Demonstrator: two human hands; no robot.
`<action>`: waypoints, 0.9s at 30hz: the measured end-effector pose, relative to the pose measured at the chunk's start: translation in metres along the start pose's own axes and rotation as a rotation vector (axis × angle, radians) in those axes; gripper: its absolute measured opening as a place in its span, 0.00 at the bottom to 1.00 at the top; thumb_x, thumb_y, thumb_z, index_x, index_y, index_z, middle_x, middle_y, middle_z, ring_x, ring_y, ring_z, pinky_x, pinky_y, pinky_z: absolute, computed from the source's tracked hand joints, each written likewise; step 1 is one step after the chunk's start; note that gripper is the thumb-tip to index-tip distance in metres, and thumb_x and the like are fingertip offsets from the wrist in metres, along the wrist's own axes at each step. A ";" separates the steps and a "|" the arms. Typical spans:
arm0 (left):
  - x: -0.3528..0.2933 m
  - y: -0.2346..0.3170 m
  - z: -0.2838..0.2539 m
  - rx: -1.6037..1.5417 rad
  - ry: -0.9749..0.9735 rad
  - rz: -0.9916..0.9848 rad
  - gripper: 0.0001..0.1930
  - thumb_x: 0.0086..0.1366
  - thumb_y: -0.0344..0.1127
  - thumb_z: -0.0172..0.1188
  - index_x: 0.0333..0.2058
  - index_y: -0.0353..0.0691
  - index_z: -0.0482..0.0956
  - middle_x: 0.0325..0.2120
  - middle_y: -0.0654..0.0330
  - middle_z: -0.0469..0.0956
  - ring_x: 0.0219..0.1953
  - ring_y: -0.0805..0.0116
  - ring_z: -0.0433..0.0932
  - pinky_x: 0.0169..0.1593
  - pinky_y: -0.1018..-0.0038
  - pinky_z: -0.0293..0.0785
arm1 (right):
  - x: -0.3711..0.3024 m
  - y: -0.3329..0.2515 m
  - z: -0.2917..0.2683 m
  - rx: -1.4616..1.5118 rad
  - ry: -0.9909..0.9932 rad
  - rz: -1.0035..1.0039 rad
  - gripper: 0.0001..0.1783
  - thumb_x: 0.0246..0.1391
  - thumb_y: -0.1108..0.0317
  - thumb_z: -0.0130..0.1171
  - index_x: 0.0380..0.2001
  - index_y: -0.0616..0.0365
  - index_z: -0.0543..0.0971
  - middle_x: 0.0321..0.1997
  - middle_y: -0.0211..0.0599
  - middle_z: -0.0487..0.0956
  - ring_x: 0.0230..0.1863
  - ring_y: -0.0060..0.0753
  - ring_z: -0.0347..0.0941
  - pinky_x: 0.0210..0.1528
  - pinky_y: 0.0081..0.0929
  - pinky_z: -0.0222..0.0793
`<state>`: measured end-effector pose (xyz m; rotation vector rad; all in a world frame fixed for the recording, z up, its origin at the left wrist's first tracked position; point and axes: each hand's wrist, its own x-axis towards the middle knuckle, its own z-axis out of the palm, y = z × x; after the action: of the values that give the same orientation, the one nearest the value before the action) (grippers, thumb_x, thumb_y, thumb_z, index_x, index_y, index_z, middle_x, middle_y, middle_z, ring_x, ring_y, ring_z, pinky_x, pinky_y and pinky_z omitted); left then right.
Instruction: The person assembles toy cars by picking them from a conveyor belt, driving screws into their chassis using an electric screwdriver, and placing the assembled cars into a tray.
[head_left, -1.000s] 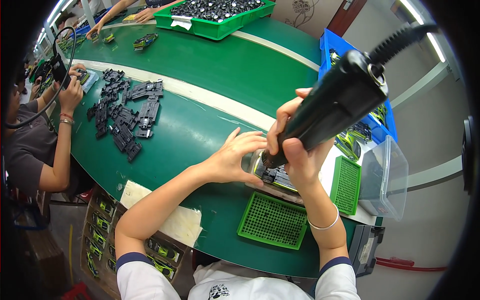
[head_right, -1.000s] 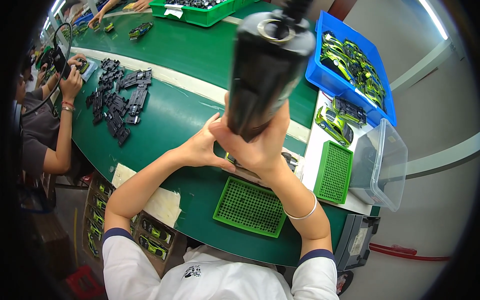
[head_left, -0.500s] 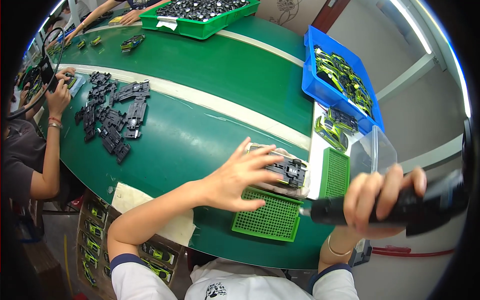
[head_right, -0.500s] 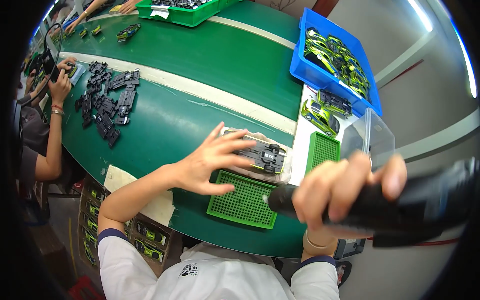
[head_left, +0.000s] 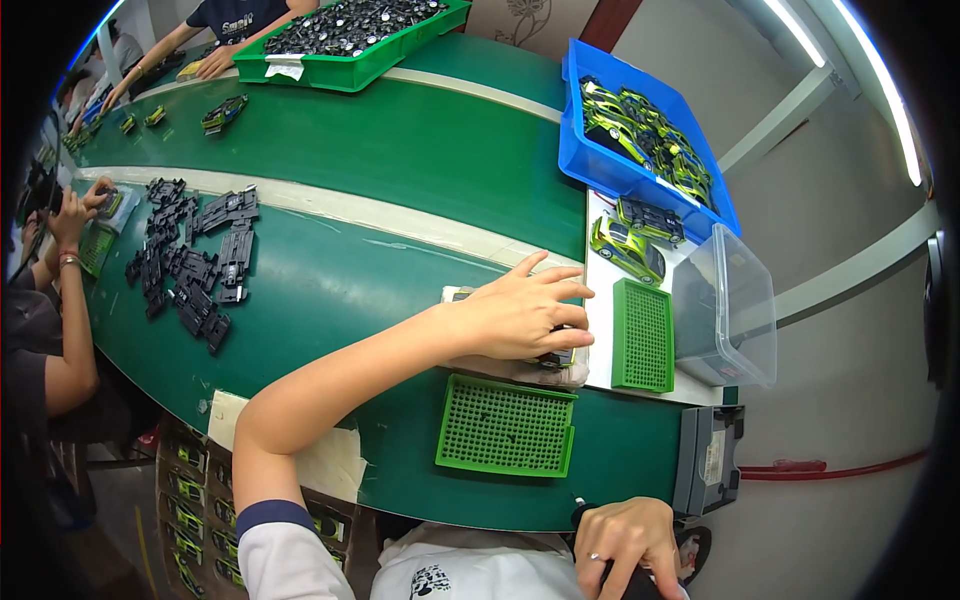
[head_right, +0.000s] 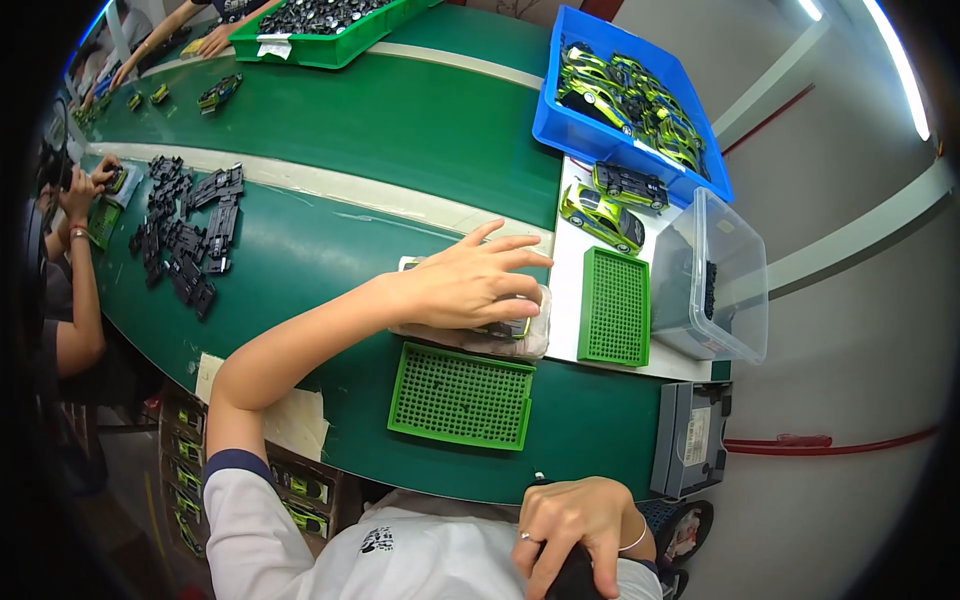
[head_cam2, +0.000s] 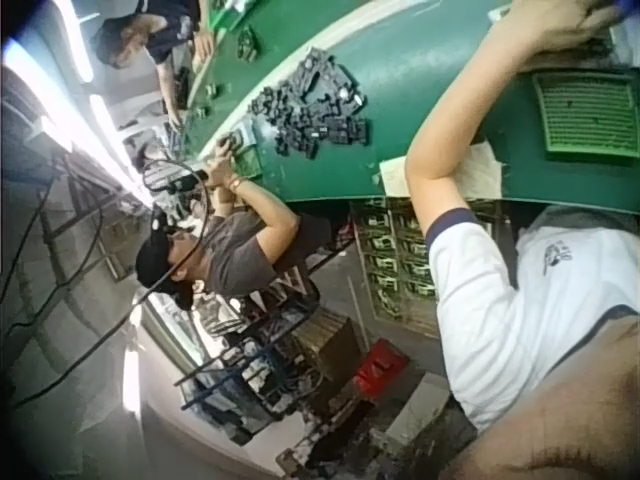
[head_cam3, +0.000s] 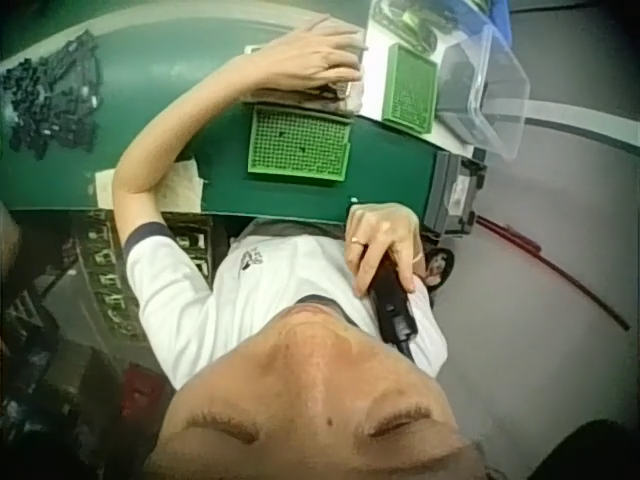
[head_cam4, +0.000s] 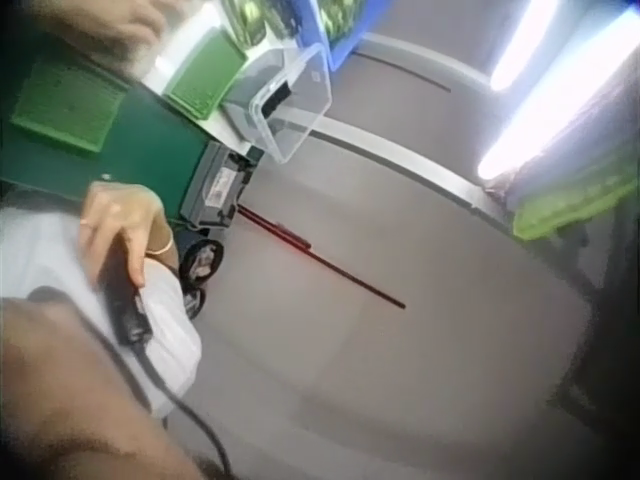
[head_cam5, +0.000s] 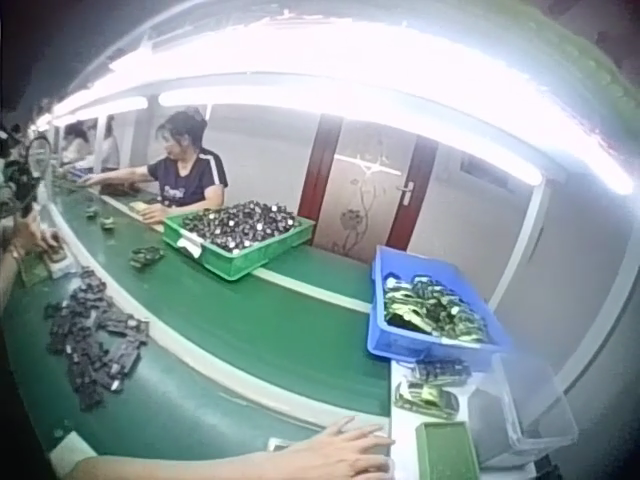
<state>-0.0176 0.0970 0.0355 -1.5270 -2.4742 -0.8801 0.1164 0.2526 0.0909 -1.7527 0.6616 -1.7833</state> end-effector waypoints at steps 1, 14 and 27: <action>-0.003 -0.001 0.002 0.001 -0.001 -0.022 0.21 0.63 0.52 0.38 0.38 0.46 0.76 0.50 0.57 0.65 0.59 0.60 0.54 0.61 0.53 0.41 | -0.005 -0.001 -0.001 0.003 0.003 -0.014 0.29 0.43 0.43 0.58 0.32 0.62 0.79 0.22 0.35 0.77 0.18 0.29 0.72 0.15 0.18 0.64; 0.002 -0.001 0.002 -0.004 0.026 -0.074 0.20 0.64 0.51 0.35 0.38 0.50 0.76 0.55 0.59 0.57 0.61 0.58 0.49 0.61 0.51 0.37 | -0.056 0.026 -0.080 -1.079 0.995 0.684 0.59 0.24 0.63 0.74 0.58 0.57 0.47 0.53 0.43 0.64 0.59 0.39 0.55 0.60 0.36 0.50; 0.004 0.004 -0.009 -0.037 -0.011 -0.003 0.23 0.40 0.45 0.66 0.34 0.44 0.71 0.54 0.55 0.58 0.59 0.54 0.53 0.60 0.51 0.42 | -0.069 0.041 -0.087 -1.097 1.038 0.669 0.49 0.25 0.63 0.72 0.54 0.55 0.58 0.46 0.41 0.68 0.46 0.38 0.69 0.51 0.32 0.64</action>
<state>-0.0182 0.0965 0.0457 -1.5443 -2.4813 -0.9263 0.0311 0.2672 0.0097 -0.6352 2.6299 -1.7806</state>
